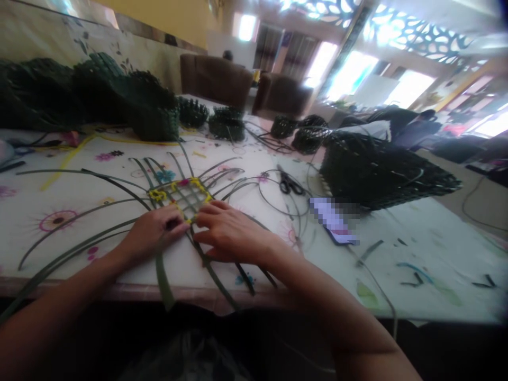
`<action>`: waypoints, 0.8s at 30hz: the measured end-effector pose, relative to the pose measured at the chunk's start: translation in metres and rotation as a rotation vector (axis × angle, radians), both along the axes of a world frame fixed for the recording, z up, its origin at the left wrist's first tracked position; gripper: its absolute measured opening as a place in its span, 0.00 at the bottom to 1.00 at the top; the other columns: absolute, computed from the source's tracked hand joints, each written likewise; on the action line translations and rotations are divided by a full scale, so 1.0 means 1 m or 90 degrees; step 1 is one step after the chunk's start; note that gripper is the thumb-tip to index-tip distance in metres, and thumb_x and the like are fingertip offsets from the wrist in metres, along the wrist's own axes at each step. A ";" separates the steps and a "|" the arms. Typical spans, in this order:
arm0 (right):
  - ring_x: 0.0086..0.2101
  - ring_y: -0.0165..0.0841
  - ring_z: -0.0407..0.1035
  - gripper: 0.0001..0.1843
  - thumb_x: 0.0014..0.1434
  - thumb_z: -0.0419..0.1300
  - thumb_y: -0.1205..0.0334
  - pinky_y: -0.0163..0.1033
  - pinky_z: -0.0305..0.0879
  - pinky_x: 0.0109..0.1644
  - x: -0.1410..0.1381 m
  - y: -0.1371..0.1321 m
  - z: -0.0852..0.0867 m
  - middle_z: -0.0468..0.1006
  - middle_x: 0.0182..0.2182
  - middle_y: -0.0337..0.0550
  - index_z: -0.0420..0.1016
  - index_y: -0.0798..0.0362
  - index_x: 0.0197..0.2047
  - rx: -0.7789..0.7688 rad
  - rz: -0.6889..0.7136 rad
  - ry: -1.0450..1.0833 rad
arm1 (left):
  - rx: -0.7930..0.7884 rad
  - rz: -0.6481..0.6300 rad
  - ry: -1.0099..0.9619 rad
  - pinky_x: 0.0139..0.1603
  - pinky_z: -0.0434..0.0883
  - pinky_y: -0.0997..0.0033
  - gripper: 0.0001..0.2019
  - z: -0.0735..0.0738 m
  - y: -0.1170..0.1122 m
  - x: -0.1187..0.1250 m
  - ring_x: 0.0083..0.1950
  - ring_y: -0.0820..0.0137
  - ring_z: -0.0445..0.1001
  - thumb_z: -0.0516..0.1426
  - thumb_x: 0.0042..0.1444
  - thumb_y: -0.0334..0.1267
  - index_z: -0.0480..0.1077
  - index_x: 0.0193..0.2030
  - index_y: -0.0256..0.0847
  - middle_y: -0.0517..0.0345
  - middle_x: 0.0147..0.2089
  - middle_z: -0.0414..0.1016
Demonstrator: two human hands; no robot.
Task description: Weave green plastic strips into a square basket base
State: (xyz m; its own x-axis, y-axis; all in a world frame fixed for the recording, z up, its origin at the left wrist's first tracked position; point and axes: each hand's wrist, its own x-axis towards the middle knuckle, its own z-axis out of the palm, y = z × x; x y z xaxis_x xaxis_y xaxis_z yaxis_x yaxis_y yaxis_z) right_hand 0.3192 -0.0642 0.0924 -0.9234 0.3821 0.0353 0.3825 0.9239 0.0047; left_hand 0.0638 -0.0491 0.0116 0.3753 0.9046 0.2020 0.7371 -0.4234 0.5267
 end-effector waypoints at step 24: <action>0.31 0.36 0.78 0.36 0.71 0.67 0.61 0.51 0.67 0.67 0.052 -0.075 0.011 0.84 0.30 0.37 0.66 0.56 0.79 -0.095 -0.082 -0.102 | -0.002 0.015 0.000 0.36 0.65 0.66 0.18 0.003 -0.004 0.005 0.34 0.65 0.72 0.55 0.64 0.54 0.70 0.30 0.44 0.56 0.34 0.77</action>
